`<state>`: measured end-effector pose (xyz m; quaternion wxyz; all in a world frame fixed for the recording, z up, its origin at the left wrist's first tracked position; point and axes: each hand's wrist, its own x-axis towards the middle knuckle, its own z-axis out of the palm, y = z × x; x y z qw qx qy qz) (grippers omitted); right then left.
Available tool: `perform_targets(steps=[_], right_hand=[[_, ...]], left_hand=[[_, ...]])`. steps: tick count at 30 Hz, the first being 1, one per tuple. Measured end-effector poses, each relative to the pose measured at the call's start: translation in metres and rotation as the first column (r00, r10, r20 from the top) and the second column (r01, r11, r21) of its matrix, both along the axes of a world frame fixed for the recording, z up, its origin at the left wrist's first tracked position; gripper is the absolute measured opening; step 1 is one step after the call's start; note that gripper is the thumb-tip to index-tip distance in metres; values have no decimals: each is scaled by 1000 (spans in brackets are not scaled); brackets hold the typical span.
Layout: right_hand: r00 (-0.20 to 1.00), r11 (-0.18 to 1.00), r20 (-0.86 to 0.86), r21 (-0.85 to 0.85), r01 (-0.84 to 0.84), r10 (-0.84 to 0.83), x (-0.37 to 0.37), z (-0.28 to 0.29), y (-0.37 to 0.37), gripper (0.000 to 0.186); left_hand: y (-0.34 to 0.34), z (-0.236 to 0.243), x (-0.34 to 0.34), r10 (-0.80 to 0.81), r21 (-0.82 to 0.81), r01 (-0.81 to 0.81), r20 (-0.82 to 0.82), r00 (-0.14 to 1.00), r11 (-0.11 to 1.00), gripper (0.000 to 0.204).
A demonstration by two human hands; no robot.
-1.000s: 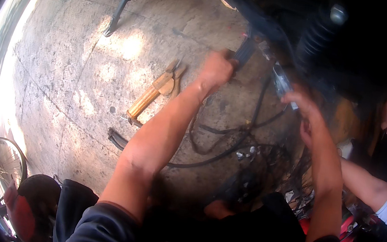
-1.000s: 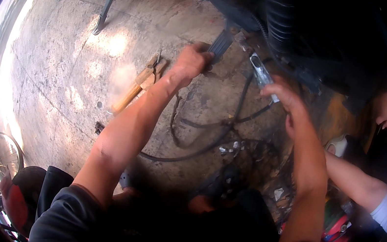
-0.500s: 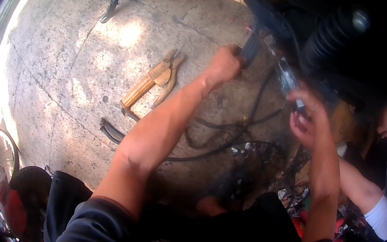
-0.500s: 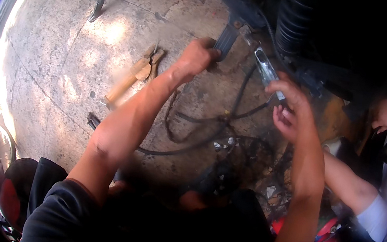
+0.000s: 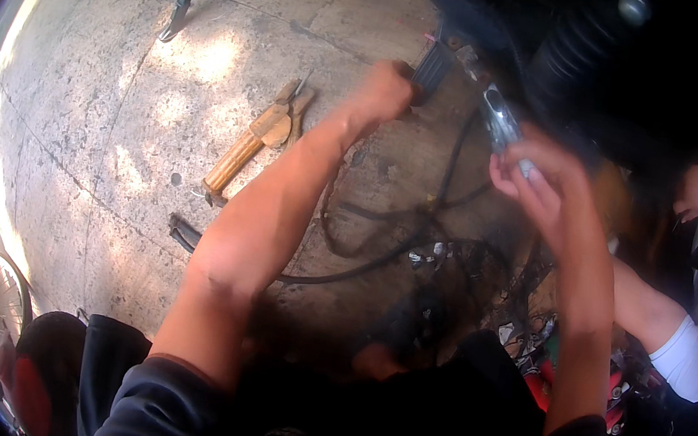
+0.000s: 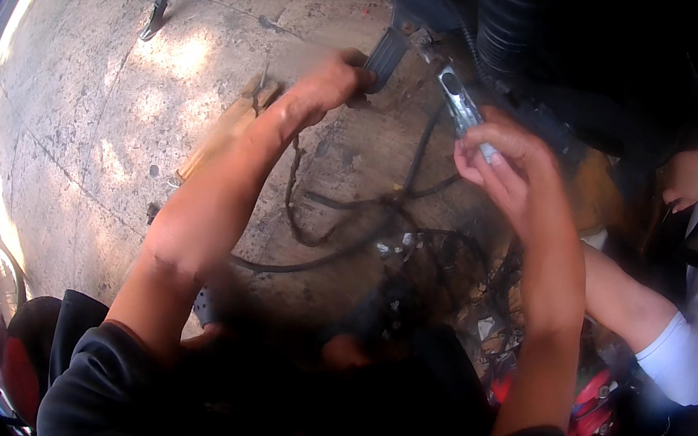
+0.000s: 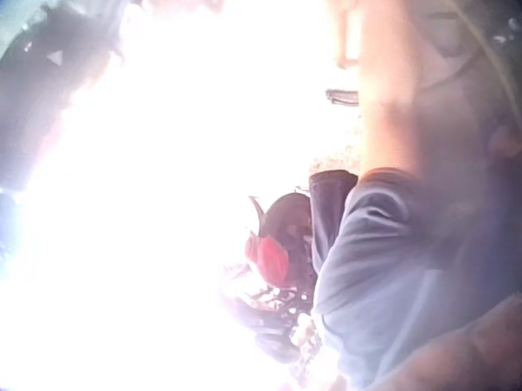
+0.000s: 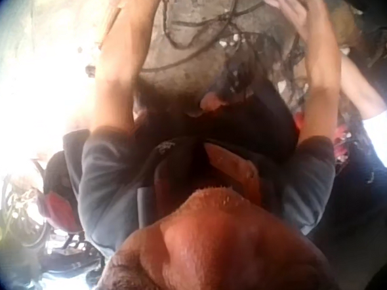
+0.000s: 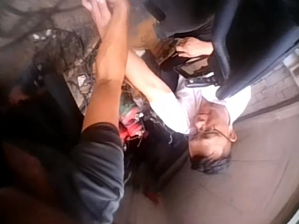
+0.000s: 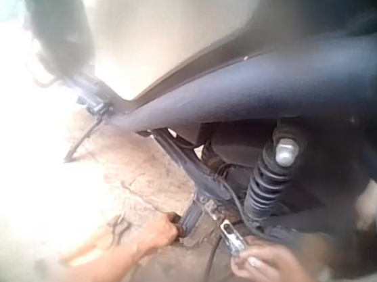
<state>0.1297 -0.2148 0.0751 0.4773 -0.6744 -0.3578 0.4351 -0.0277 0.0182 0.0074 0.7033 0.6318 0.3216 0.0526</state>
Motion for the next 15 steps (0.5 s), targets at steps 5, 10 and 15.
perform_targets(steps=[5, 10, 15], right_hand=[[980, 991, 193, -116, 63, -40, 6, 23, 4, 12], [981, 944, -159, -325, 54, -111, 41, 6, 16, 29], [886, 876, -257, -403, 265, -386, 18, 10, 17, 30]], left_hand=[[1, 15, 16, -75, 239, 97, -98, 992, 966, 24], [4, 12, 12, -65, 256, 94, -120, 991, 962, 23], [3, 1, 10, -39, 236, 51, -57, 998, 970, 20]])
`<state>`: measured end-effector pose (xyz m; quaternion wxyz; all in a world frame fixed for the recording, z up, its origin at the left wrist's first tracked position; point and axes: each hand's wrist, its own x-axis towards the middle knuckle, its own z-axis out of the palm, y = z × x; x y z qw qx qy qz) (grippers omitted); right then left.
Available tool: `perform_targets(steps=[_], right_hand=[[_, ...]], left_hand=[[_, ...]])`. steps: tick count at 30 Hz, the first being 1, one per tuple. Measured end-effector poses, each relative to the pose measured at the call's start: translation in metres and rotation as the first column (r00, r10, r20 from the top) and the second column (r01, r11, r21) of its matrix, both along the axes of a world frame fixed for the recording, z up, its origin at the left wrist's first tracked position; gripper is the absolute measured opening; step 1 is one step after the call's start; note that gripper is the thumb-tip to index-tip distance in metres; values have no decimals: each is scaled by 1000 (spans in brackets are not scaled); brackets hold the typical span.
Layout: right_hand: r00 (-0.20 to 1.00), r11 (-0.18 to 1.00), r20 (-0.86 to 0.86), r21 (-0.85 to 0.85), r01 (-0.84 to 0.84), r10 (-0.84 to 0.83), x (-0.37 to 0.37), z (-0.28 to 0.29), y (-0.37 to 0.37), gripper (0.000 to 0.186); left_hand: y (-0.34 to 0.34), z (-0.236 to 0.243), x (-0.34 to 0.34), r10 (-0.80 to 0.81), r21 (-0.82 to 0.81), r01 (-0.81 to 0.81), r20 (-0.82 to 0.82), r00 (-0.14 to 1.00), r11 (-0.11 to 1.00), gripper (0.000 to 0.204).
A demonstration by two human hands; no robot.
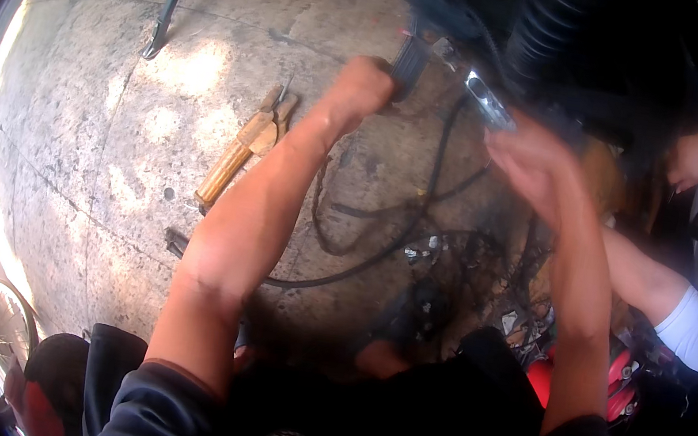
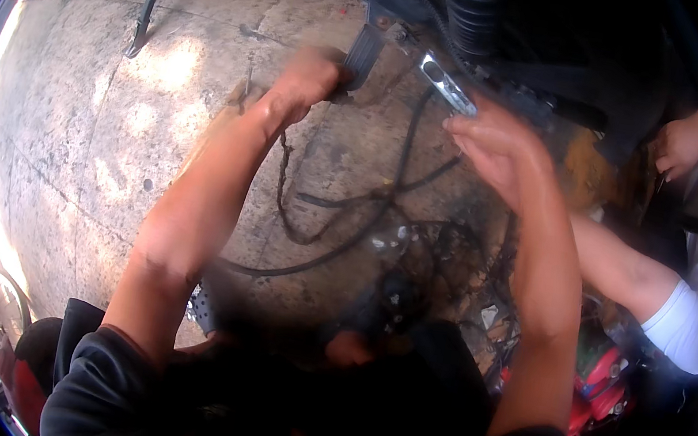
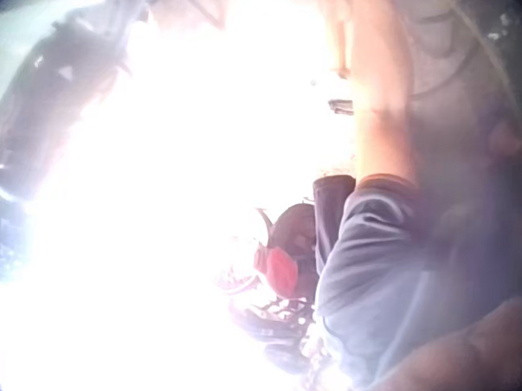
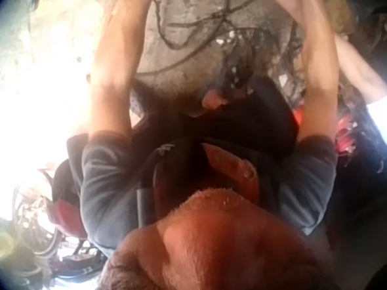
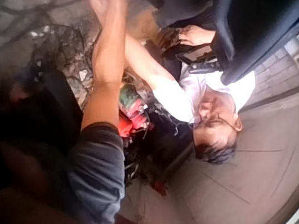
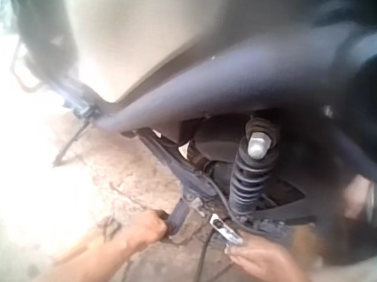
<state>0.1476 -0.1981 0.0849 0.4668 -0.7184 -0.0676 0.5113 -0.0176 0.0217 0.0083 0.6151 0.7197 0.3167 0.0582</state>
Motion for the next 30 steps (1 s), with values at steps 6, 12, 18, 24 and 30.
perform_targets(steps=[6, 12, 18, 24, 30], right_hand=[[-279, 752, 919, -390, -532, 279, -93, 48, -10, 32], [1000, 992, 1, -122, 18, -18, -111, -28, 24, 28], [839, 713, -344, 446, 541, -421, -130, -84, 83, 19], [746, 647, -478, 392, 654, -464, -126, -110, 104, 12], [655, 564, -440, 337, 754, -614, -127, -82, 103, 12]], left_hand=[[8, -19, -9, -20, 305, 40, -69, 997, 952, 21], [3, -17, 4, -43, 234, 45, -15, 999, 971, 22], [1, -8, 10, -90, 249, 110, -88, 992, 962, 22], [2, 26, -23, -18, 455, 51, -75, 997, 889, 23], [31, 87, -191, -338, 577, 627, -535, 774, 523, 41]])
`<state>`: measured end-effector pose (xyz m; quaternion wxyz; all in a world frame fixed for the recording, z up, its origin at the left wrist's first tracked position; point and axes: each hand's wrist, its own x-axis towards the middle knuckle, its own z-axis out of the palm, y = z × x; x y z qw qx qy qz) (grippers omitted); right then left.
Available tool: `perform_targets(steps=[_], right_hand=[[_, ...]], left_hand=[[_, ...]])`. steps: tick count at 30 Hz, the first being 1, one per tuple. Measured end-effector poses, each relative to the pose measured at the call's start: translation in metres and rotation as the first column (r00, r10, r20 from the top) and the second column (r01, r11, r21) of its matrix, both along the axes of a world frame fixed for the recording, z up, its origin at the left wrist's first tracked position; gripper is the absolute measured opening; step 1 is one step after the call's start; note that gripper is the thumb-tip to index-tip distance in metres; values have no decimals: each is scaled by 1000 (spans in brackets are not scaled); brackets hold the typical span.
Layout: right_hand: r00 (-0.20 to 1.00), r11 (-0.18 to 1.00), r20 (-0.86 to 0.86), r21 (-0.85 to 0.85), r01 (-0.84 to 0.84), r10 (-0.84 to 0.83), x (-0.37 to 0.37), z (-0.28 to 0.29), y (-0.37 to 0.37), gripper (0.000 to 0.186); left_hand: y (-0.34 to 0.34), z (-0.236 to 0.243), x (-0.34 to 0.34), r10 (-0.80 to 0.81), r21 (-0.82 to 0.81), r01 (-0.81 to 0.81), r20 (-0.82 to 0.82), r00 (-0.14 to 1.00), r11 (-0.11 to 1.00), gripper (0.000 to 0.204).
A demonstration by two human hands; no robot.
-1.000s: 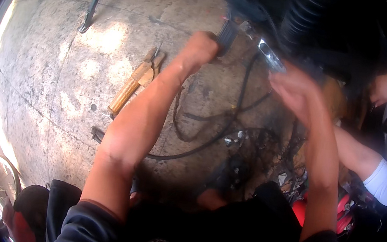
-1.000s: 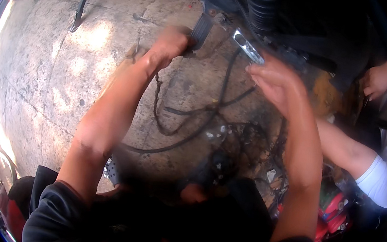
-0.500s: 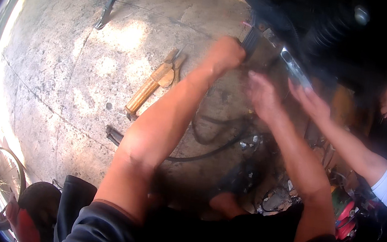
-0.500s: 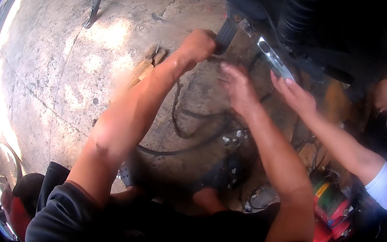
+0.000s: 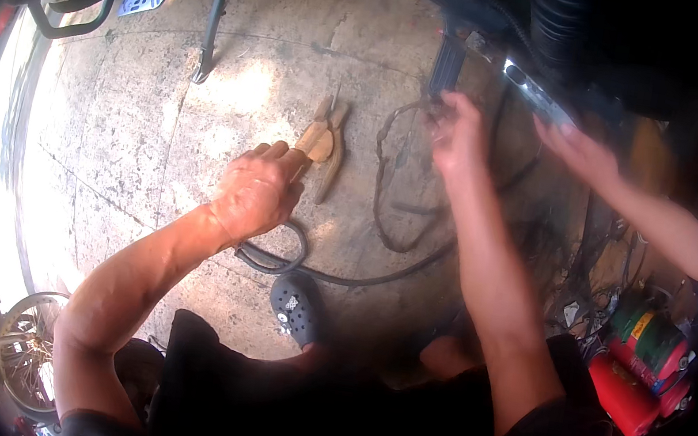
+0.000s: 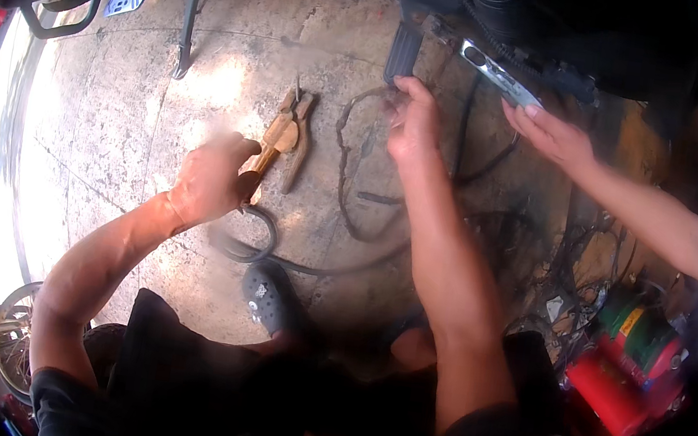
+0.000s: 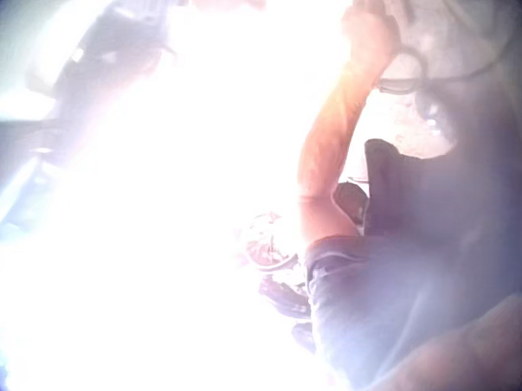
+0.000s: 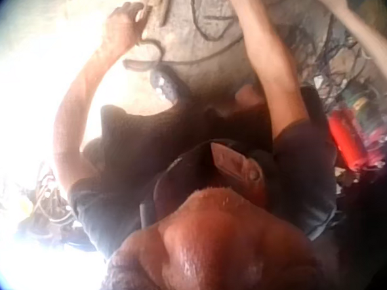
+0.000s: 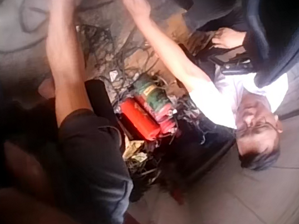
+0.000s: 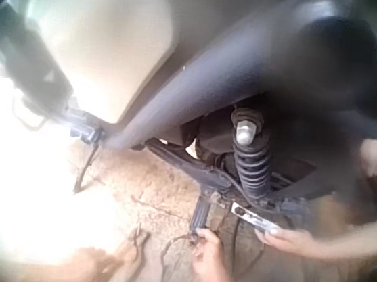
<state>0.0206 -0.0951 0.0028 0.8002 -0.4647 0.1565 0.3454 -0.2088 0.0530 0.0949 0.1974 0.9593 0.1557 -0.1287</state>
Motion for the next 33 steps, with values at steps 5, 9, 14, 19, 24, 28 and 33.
perform_targets(steps=[5, 9, 14, 19, 24, 28, 33], right_hand=[[998, 998, -64, 51, 22, -18, -14, 1, 9, 16], [1000, 999, -26, 50, 11, -9, -8, 1, 2, 16], [1000, 999, -24, 39, 9, -8, -18, 7, 2, 16], [1000, 997, -21, 72, -17, 19, -5, -4, 0, 19], [1000, 996, -15, 81, -22, 23, -2, 1, -9, 22], [999, 994, -6, 96, -51, 52, -10, 2, 3, 22], [999, 994, -10, 95, -49, 50, -8, 0, -3, 23]], left_hand=[[6, -124, -91, 321, 98, -318, -14, 947, 943, 59], [-7, -133, -53, 446, -109, -471, -196, 873, 875, 60], [7, -138, -41, 593, -711, -601, -321, 739, 364, 25], [-26, -136, -44, 720, -686, -642, -248, 648, 342, 28], [-35, -92, -25, 865, -951, -264, 9, 502, 163, 46], [-25, -97, -25, 805, -959, -276, -121, 581, 56, 46], [-36, -59, -1, 799, -971, -188, 8, 602, 151, 42]])
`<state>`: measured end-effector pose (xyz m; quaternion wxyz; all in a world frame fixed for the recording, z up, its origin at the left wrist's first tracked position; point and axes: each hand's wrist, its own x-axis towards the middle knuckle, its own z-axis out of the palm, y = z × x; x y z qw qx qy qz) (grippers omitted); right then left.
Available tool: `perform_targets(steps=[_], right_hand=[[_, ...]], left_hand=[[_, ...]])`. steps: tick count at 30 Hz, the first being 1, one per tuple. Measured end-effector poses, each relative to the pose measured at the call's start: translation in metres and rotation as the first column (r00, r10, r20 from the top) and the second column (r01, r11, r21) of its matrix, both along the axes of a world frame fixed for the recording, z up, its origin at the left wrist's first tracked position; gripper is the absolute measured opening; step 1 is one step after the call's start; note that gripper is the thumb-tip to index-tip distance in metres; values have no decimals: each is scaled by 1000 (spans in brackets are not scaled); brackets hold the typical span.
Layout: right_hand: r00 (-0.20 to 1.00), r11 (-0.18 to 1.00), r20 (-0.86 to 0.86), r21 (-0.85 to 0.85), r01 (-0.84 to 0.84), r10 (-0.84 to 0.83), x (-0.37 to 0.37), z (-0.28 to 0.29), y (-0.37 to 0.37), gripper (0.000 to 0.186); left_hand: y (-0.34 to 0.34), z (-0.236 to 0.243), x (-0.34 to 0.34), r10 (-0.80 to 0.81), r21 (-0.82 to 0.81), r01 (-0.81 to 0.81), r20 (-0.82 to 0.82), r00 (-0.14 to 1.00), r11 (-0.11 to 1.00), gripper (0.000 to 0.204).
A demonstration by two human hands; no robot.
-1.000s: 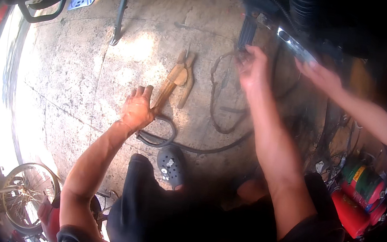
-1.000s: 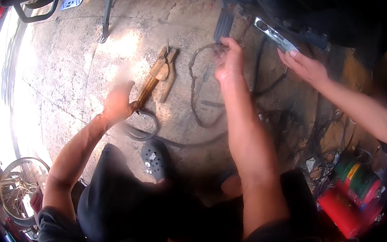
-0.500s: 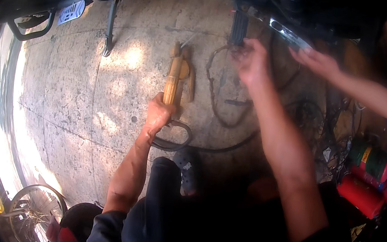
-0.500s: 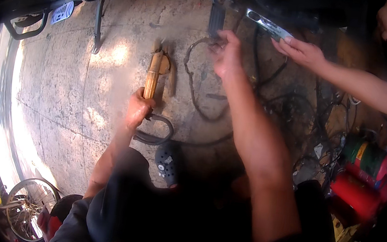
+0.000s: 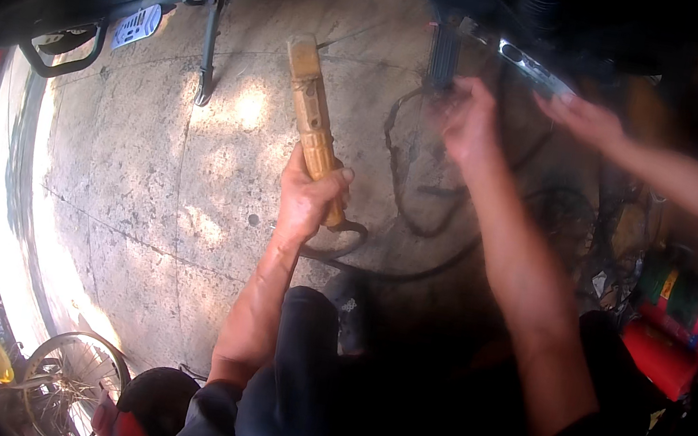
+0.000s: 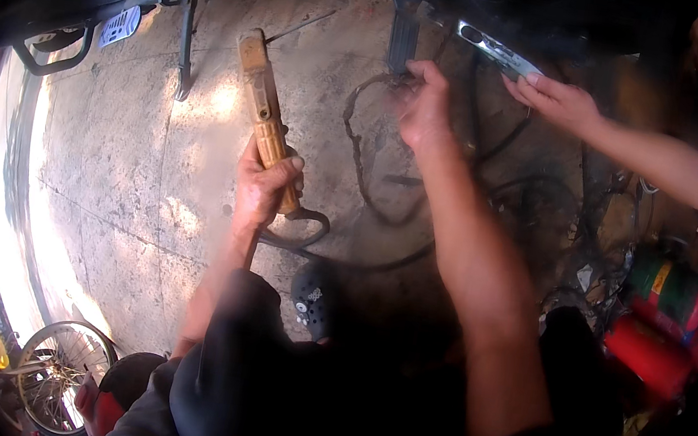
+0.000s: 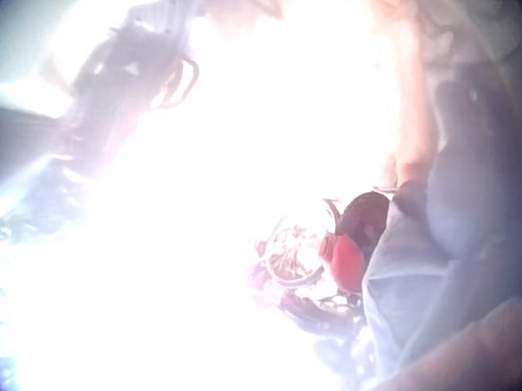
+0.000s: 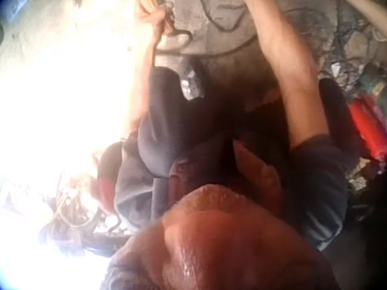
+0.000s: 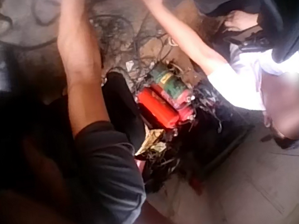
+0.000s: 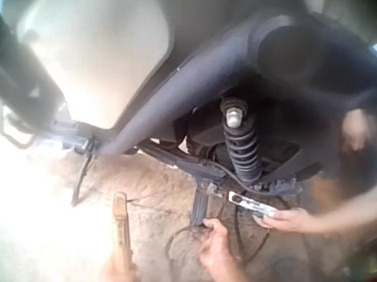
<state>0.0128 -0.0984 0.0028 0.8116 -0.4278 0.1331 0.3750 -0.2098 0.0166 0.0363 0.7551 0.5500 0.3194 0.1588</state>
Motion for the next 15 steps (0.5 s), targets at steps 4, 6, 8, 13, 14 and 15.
perform_targets(steps=[4, 6, 8, 13, 14, 15], right_hand=[[998, 999, 27, -4, 50, -50, -3, -3, 4, 24], [998, 999, 32, 5, 49, -49, 1, -7, 5, 24], [998, 999, 31, 5, 46, -47, 2, -12, 2, 24], [997, 997, 15, -23, 72, -72, 0, -7, 6, 24], [997, 997, 12, -18, 73, -72, -1, -4, 7, 24], [998, 997, 16, -23, 67, -67, -3, -2, 6, 25]], left_hand=[[11, 6, 14, 7, 252, 24, -121, 993, 967, 44], [12, 5, 24, -26, 334, 62, -113, 993, 940, 45], [8, 2, 32, -91, 472, 135, -115, 989, 871, 48], [-5, 1, 52, -62, 694, 220, -246, 967, 686, 61], [-8, 1, 55, -61, 697, 222, -248, 967, 682, 61], [-11, 1, 56, -42, 716, 203, -235, 971, 668, 60]])
